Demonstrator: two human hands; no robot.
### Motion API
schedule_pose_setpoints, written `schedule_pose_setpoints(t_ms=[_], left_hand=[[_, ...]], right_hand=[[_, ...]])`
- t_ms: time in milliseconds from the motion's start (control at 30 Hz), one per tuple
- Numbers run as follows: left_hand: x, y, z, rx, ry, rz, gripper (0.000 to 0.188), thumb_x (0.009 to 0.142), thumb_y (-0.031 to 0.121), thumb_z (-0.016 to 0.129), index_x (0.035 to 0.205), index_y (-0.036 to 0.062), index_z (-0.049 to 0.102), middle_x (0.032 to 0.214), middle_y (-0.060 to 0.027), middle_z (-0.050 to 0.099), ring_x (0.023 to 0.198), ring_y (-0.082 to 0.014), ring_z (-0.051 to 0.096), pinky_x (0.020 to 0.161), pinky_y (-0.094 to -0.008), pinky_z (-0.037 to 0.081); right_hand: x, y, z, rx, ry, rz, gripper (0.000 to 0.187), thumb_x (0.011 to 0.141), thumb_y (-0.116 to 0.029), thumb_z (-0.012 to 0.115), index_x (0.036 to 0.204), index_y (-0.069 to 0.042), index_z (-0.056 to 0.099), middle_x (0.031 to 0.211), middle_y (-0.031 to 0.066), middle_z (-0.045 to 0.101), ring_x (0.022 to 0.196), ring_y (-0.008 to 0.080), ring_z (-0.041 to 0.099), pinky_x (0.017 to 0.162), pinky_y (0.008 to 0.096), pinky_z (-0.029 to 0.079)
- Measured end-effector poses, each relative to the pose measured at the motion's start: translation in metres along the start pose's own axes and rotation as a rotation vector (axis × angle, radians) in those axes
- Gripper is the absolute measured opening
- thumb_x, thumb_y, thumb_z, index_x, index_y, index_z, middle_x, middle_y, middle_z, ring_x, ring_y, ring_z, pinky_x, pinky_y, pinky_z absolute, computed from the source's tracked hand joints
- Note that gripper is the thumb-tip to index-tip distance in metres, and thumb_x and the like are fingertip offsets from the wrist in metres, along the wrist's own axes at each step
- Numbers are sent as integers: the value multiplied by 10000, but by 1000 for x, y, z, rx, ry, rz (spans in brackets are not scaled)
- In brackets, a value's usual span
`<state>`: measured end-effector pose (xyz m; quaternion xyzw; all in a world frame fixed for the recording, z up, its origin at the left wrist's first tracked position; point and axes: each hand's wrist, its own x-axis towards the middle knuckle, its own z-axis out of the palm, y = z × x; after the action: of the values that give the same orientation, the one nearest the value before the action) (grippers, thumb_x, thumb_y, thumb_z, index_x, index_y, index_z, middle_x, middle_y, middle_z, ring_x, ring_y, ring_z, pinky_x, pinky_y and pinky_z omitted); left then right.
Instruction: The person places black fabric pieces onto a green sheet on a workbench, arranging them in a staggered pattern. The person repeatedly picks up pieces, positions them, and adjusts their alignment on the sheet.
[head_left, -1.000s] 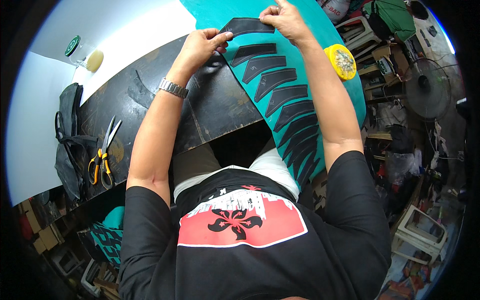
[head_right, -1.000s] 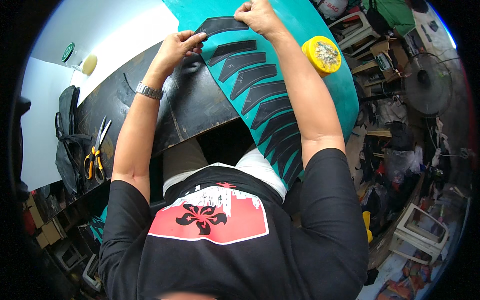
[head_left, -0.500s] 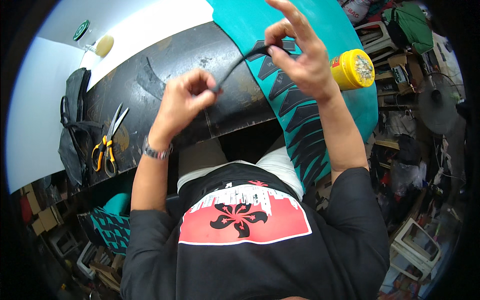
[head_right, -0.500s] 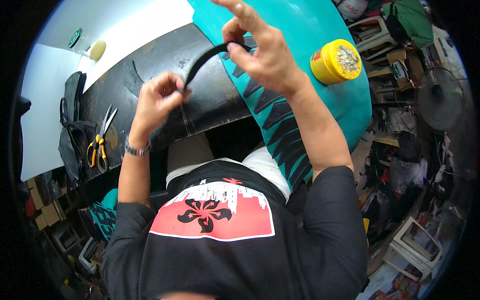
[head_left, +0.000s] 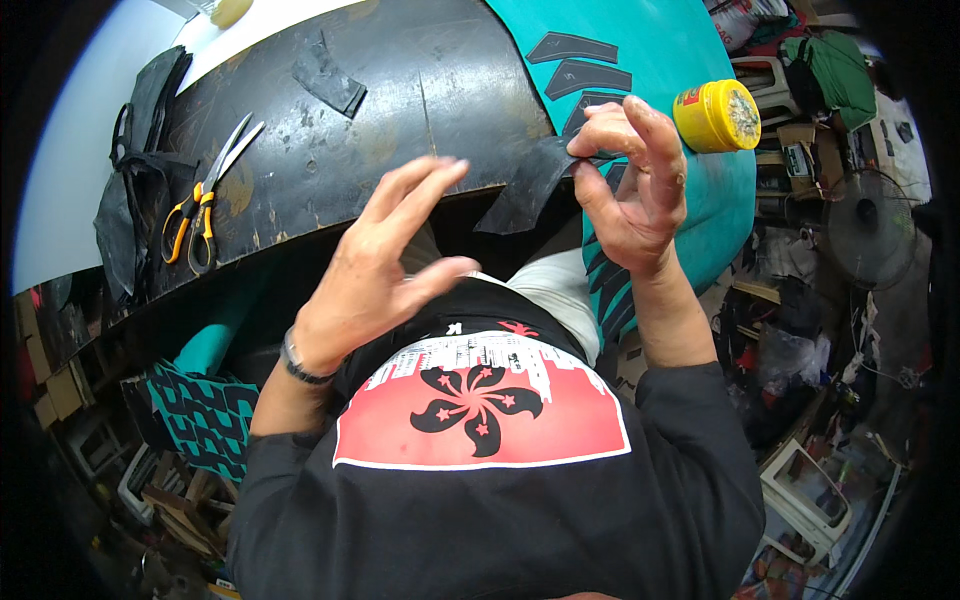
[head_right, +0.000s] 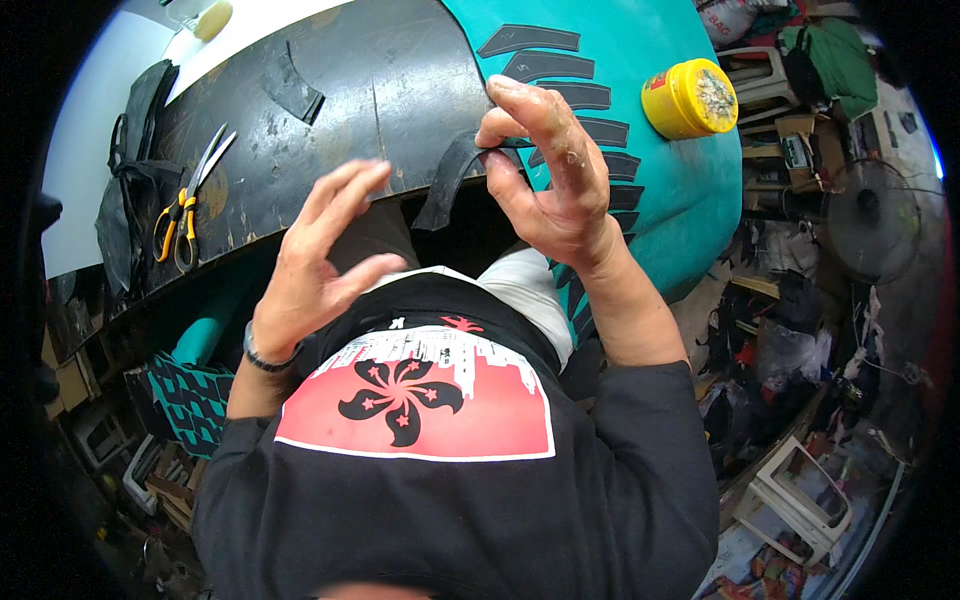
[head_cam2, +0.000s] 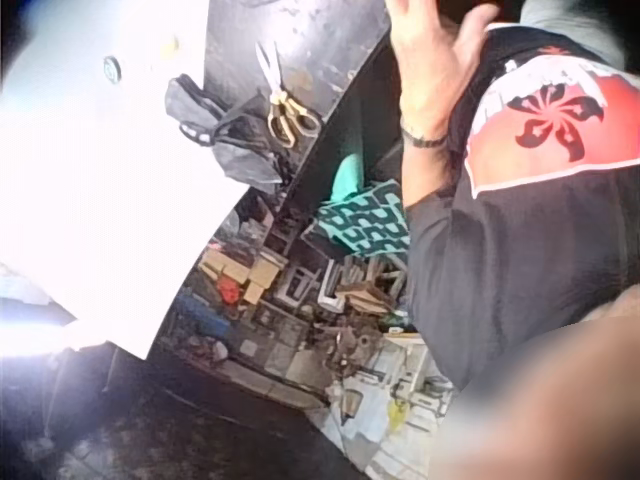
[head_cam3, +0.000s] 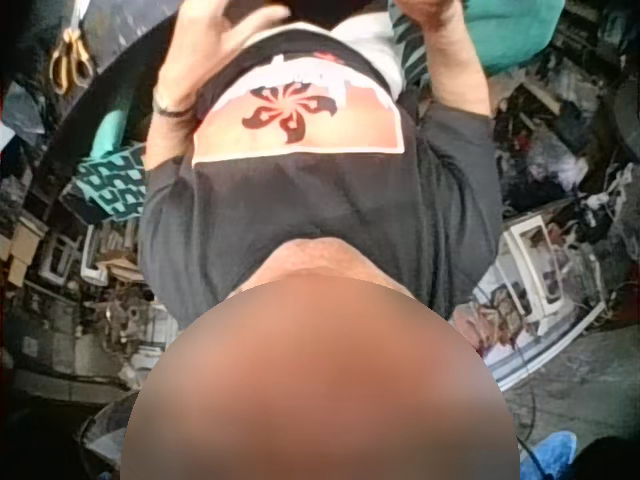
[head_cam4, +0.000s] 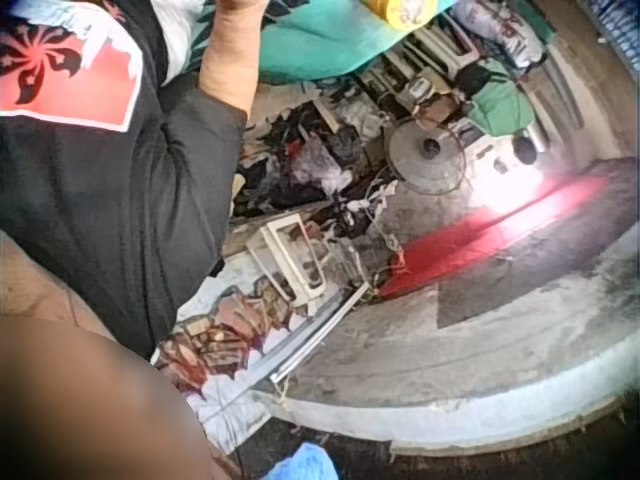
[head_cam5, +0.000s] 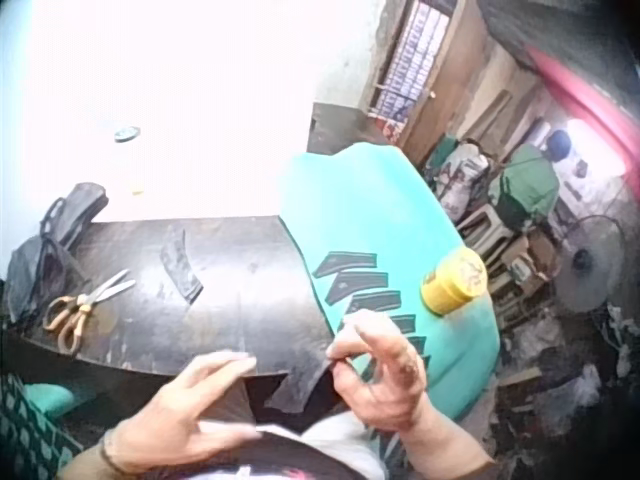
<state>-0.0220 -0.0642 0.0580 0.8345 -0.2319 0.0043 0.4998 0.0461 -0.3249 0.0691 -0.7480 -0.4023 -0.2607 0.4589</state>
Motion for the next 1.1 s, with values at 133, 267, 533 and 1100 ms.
schedule_pose_setpoints(t_ms=[133, 267, 533, 1100], left_hand=[[20, 6, 33, -177, 83, 98, 662, 791, 91, 839, 1396, 44, 574, 1287, -155, 634, 1097, -230, 678, 854, -337, 570], [60, -16, 41, -63, 42, -60, 285, 863, 52, 724, 1142, -4, 699, 881, -178, 727, 782, -240, 745, 697, -329, 578], [179, -63, 24, -68, 164, -77, 284, 902, 242, 752, 1050, -1, 767, 834, -125, 767, 709, -144, 715, 685, -304, 557], [269, -119, 43, 91, 28, -313, 387, 886, 185, 781, 1227, 42, 670, 855, -80, 752, 771, -139, 706, 716, -269, 552]], right_hand=[[-1, -9, 3, -14, -69, 81, 761, 777, 151, 633, 1486, 2, 401, 1081, 98, 662, 884, 177, 637, 901, 339, 514], [9, 1, -11, 25, -75, 366, 715, 837, 115, 615, 1509, -19, 411, 1081, 69, 639, 895, 128, 613, 882, 264, 502], [48, 132, -55, 202, -7, 557, 688, 891, 35, 659, 1523, -98, 423, 948, 45, 644, 863, 111, 603, 826, 235, 516], [29, 290, -44, 64, -44, 936, 694, 725, 7, 732, 1391, -71, 554, 725, 49, 648, 628, 137, 608, 557, 303, 504]])
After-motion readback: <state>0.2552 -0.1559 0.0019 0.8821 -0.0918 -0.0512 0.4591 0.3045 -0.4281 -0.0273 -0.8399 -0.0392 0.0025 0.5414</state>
